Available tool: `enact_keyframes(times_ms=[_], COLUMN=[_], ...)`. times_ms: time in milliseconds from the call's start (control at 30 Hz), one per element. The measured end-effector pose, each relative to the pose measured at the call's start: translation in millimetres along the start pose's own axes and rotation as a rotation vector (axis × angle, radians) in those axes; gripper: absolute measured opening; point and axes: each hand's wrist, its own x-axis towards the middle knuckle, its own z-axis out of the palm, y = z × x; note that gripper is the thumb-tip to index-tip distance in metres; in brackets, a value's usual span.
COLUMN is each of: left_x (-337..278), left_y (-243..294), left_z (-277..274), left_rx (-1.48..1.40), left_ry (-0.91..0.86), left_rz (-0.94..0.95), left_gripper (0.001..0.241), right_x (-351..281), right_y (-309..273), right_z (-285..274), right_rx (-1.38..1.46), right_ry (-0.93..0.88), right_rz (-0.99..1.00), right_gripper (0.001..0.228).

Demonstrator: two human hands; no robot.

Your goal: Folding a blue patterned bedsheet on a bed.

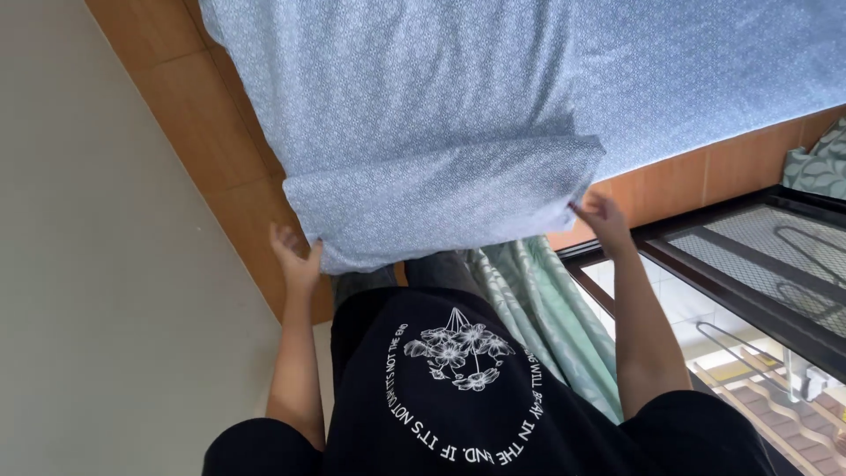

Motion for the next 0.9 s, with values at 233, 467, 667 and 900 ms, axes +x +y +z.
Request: enact_keyframes(times_ms=[233,467,667,900], left_x=[66.0,98.5,75.2,68.6], left_y=[198.6,208.4,202.4,189.1], left_z=[4.0,1.4,-14.5,-2.6], left_rx=[0.441,0.731,0.526,0.362], left_ry=[-0.078,-0.47,-0.383,-0.111], left_rz=[0.404,0.366,0.396,0.337], left_gripper=[0.067,0.037,0.015,0.009], right_x=[47.0,84.3,83.7,77.1], right_y=[-109.3,-134.0,-162.2,-208.6], right_z=[-15.2,-25.9,-30.4,-26.1], right_rx=[-0.201,-0.547,-0.328,-0.257], right_ry=[-0.082,-0.201,-0.312,-0.339], right_rz=[-0.485,-0.256,-0.289,-0.358], right_gripper=[0.097,0.062,0.042,0.037])
